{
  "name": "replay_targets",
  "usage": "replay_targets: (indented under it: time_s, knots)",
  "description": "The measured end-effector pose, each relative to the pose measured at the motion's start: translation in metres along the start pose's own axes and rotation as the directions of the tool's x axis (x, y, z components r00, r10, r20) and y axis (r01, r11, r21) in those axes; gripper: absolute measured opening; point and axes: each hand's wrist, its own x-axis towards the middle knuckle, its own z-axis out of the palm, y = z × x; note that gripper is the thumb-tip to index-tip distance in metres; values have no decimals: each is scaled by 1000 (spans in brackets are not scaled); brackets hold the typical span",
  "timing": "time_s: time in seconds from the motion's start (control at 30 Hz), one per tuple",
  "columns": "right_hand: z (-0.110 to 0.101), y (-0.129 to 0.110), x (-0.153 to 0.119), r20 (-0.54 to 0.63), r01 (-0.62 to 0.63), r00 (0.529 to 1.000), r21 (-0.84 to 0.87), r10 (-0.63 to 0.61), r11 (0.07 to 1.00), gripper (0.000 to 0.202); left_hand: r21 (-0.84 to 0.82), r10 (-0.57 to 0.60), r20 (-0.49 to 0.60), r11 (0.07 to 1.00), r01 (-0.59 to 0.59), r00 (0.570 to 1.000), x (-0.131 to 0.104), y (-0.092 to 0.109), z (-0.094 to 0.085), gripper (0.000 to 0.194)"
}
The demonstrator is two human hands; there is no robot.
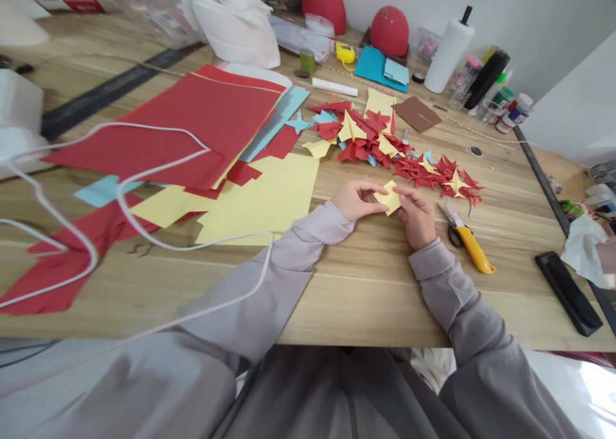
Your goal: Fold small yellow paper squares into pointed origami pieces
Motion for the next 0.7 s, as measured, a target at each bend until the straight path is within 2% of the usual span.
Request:
replay_targets:
  time_s: [0.23, 0.43, 0.7]
  knots:
    - [0, -5, -1, 53, -48, 997, 12, 47, 999, 24, -30, -95, -56, 995, 93, 994, -1, 5, 2, 31]
    - [3, -7, -2, 63, -30, 998, -1, 30, 1000, 30, -71, -149, -111, 987, 141, 983, -1, 6, 2, 27]
    - [1, -5, 0, 21, -60, 998, 39, 59, 997, 26, -81, -142, -48, 987, 138, 989, -2, 5, 2, 32]
